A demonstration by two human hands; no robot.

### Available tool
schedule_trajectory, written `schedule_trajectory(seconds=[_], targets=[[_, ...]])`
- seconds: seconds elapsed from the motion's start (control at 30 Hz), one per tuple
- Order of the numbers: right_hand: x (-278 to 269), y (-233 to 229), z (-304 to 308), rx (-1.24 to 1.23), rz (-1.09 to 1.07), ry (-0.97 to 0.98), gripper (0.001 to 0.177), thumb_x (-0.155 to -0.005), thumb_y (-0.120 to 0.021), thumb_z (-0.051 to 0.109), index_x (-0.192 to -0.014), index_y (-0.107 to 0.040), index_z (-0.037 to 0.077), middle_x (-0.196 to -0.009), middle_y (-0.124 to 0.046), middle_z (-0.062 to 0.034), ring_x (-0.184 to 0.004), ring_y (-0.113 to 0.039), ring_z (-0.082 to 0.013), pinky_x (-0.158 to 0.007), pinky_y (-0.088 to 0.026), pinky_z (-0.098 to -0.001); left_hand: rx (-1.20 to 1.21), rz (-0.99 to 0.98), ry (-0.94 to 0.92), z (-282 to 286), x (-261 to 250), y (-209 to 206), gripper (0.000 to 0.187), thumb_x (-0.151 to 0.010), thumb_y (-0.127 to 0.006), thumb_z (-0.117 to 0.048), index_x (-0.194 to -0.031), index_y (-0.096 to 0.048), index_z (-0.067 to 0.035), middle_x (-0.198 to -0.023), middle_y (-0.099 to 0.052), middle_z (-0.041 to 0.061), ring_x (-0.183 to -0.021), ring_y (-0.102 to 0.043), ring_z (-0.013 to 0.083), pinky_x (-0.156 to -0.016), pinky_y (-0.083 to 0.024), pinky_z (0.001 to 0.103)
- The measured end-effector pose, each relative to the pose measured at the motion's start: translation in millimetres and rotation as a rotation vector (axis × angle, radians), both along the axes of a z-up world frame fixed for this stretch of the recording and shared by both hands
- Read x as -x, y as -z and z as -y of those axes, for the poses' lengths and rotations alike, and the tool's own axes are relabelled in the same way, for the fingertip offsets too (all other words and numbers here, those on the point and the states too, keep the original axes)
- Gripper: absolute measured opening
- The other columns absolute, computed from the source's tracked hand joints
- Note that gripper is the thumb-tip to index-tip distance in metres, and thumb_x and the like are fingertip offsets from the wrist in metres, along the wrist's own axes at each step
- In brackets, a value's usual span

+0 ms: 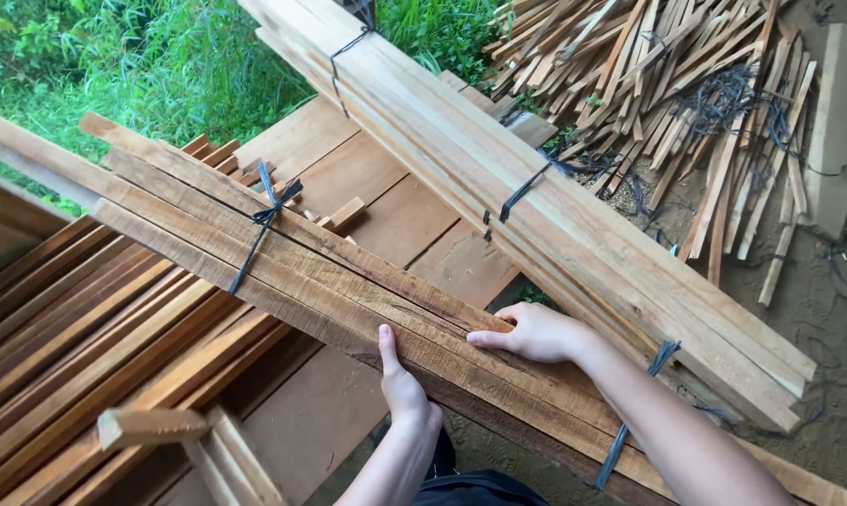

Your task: The person ties a bundle of wooden planks with a black strap, securing it with a knot. They then lift the bundle and place it on top of other stacked wood bundles. Finally, the person arranges loose wooden planks on a wooden workbench.

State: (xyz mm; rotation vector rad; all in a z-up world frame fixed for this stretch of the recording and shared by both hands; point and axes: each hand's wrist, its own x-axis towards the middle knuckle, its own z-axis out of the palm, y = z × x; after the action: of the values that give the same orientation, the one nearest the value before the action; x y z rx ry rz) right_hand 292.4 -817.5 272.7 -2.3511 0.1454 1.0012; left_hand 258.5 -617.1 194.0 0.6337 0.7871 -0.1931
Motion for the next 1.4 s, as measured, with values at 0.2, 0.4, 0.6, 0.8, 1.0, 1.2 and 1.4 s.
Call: schedule_trajectory(seconds=[0.2,0.4,0.6,0.8,1.0,1.2,1.4], targets=[[-65,55,29,-0.027,0.09,0.053,0.095,-0.075,-0.065,0.083,-0.127,-0.069,0.005,-0.126,-0.07,-0.016,-0.117,-0.066,-0.027,-0.104,-0.049,-0.0385,-0.073,0.033,0.05,16,-86,12,0.09,-0.082,-0.065,-0.061,-0.147,-0.044,-0.002,-0.141,-0.06,0.02,-0.128,-0.06,0.0319,-0.11,-0.046,0.048],[-134,54,22,-0.016,-0.014,0.182,0.098,-0.067,-0.064,0.084,-0.128,-0.071,0.008,-0.125,-0.074,-0.0155,-0.117,-0.07,-0.0261,-0.103,-0.051,-0.0387,-0.075,0.049,0.05,25,-171,47,0.089,-0.082,-0.066,-0.06,-0.146,-0.046,-0.001,-0.139,-0.061,0.019,-0.123,-0.063,0.0308,-0.107,-0.05,0.046],[-197,91,19,0.024,0.002,0.237,0.103,-0.066,-0.068,0.084,-0.129,-0.069,0.002,-0.127,-0.071,-0.0198,-0.118,-0.07,-0.0293,-0.104,-0.053,-0.0415,-0.152,-0.022,0.095,26,-240,94,0.089,-0.083,-0.066,-0.06,-0.145,-0.045,0.001,-0.135,-0.062,0.02,-0.122,-0.064,0.0312,-0.105,-0.051,0.047],[-244,122,22,-0.027,-0.033,0.306,0.105,-0.065,-0.066,0.083,-0.129,-0.067,0.0,-0.123,-0.075,-0.0211,-0.113,-0.076,-0.0308,-0.1,-0.058,-0.0411,-0.149,0.021,0.08,34,-288,148,0.09,-0.085,-0.068,-0.059,-0.144,-0.046,0.005,-0.138,-0.061,0.021,-0.122,-0.063,0.0308,-0.106,-0.05,0.045],[-281,160,19,0.025,-0.046,0.334,0.11,-0.064,-0.067,0.085,-0.137,-0.061,0.003,-0.13,-0.069,-0.0205,-0.12,-0.069,-0.0297,-0.105,-0.054,-0.0425,-0.262,-0.063,0.069,37,-326,203,0.087,-0.088,-0.069,-0.056,-0.146,-0.043,0.002,-0.143,-0.058,0.017,-0.127,-0.06,0.0283,-0.109,-0.046,0.042],[-297,240,23,0.058,-0.079,0.364,0.125,-0.07,-0.067,0.089,-0.152,-0.038,0.0,-0.149,-0.047,-0.0251,-0.137,-0.05,-0.0355,-0.109,-0.045,-0.0503,-0.348,-0.092,0.053,37,-350,234,0.084,-0.087,-0.072,-0.053,-0.142,-0.047,0.006,-0.139,-0.062,0.017,-0.124,-0.063,0.0281,-0.108,-0.049,0.042],[-317,267,21,-0.078,-0.139,0.411,0.121,-0.062,-0.066,0.085,-0.153,-0.046,0.008,-0.151,-0.058,-0.0165,-0.139,-0.059,-0.03,-0.115,-0.047,-0.0461,-0.343,-0.096,0.032,41,-378,222,0.078,-0.085,-0.071,-0.05,-0.14,-0.051,0.002,-0.136,-0.064,0.018,-0.12,-0.065,0.0288,-0.104,-0.052,0.043]])
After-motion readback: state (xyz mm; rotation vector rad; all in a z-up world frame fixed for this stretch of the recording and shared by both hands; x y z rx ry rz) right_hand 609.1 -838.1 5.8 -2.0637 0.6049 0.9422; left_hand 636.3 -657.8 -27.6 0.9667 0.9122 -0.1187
